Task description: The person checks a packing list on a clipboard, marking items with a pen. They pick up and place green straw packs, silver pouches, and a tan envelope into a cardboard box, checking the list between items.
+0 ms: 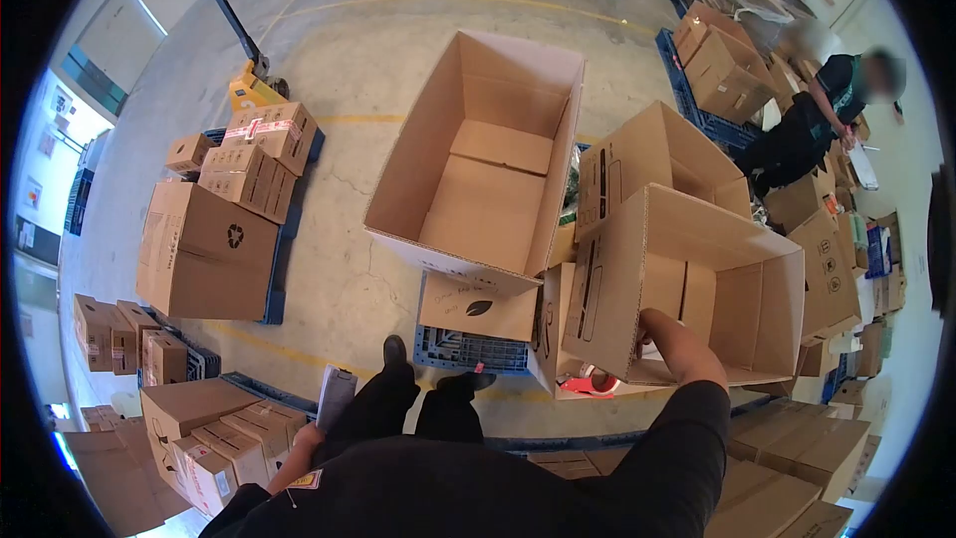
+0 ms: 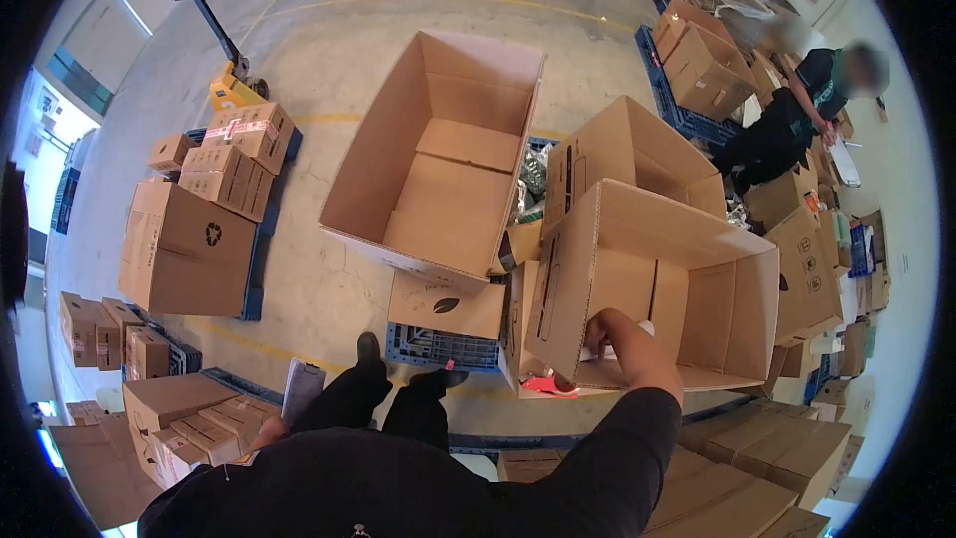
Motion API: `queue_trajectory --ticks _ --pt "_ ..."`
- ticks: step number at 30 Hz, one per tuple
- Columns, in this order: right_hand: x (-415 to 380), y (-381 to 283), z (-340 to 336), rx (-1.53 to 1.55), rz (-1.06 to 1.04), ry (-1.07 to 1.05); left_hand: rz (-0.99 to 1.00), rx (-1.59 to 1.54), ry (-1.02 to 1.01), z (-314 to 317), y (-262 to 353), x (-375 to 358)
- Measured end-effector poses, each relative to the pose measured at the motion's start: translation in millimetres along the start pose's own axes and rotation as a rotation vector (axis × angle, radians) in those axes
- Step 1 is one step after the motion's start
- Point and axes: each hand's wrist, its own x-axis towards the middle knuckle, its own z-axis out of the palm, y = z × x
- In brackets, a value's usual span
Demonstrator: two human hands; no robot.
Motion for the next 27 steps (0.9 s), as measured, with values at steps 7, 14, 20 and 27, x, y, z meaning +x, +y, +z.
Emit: queue_trajectory --ticks 7,14,20,27 --pt "-177.6 -7.8 27.9 0.307 0.001 0.717 0.1 -0.026 0.077 -12.2 5.0 4.8" --pt "-395.5 -118.9 233.4 0.956 -0.158 2.638 0.391 -0.184 0.37 -70.1 71.0 -3.0" --pt "-398.7 -266.4 336.1 1.286 -1.089 1.94 1.013 -0.467 0.581 -185.9 137.5 -31.9" --pt "-473.2 -421.3 249.1 1.11 -1.404 1.62 1.322 -1.174 0.374 -300.3 146.7 -99.0"
